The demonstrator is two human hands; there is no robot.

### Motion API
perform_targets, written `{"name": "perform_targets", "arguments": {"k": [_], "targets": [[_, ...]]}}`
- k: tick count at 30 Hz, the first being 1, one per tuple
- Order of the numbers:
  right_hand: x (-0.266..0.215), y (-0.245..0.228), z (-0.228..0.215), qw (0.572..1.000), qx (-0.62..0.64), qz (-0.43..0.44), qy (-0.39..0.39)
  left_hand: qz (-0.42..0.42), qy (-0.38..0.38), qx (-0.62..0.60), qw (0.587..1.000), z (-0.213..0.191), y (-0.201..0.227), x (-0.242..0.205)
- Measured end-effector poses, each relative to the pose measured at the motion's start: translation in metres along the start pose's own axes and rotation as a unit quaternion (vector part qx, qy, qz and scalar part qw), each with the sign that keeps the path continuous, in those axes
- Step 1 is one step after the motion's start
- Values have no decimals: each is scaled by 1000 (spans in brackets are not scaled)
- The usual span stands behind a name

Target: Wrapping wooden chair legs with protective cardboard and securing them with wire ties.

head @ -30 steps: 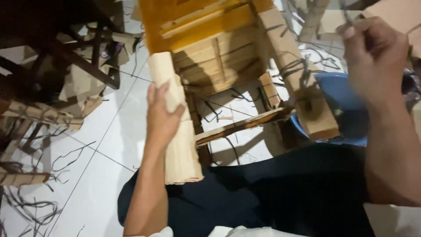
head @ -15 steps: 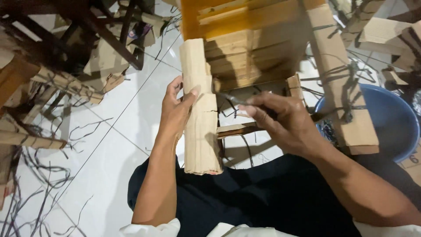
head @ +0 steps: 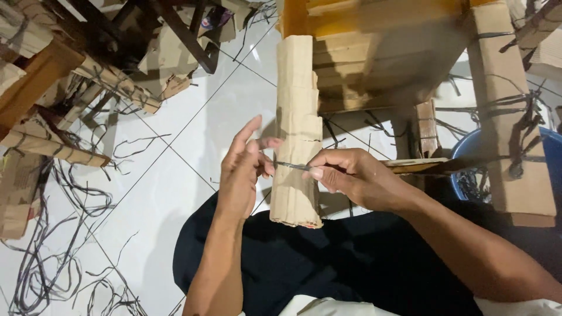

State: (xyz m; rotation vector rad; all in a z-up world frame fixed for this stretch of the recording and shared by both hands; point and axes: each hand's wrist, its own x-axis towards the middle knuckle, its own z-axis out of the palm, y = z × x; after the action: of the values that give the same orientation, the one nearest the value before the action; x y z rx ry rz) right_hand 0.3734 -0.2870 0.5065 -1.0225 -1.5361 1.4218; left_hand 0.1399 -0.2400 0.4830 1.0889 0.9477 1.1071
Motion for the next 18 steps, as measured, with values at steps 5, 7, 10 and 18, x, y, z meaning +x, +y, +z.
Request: {"name": "perform_targets", "arguments": {"k": [5,7,10,18], "targets": [[8,-1,4,1000,0,-9,-24,143,-116,243,952,-5,14,-6],[11,6,2,1000,-6,-6,-18,135,-108,251,953,-17,-1,0],[12,6,-2,1000,-23,8,-3,103,-83,241,962,-28,-10,4],[5,38,-20,996,-39,74,17,-35,-37,275,960,-44,-23,5]]}}
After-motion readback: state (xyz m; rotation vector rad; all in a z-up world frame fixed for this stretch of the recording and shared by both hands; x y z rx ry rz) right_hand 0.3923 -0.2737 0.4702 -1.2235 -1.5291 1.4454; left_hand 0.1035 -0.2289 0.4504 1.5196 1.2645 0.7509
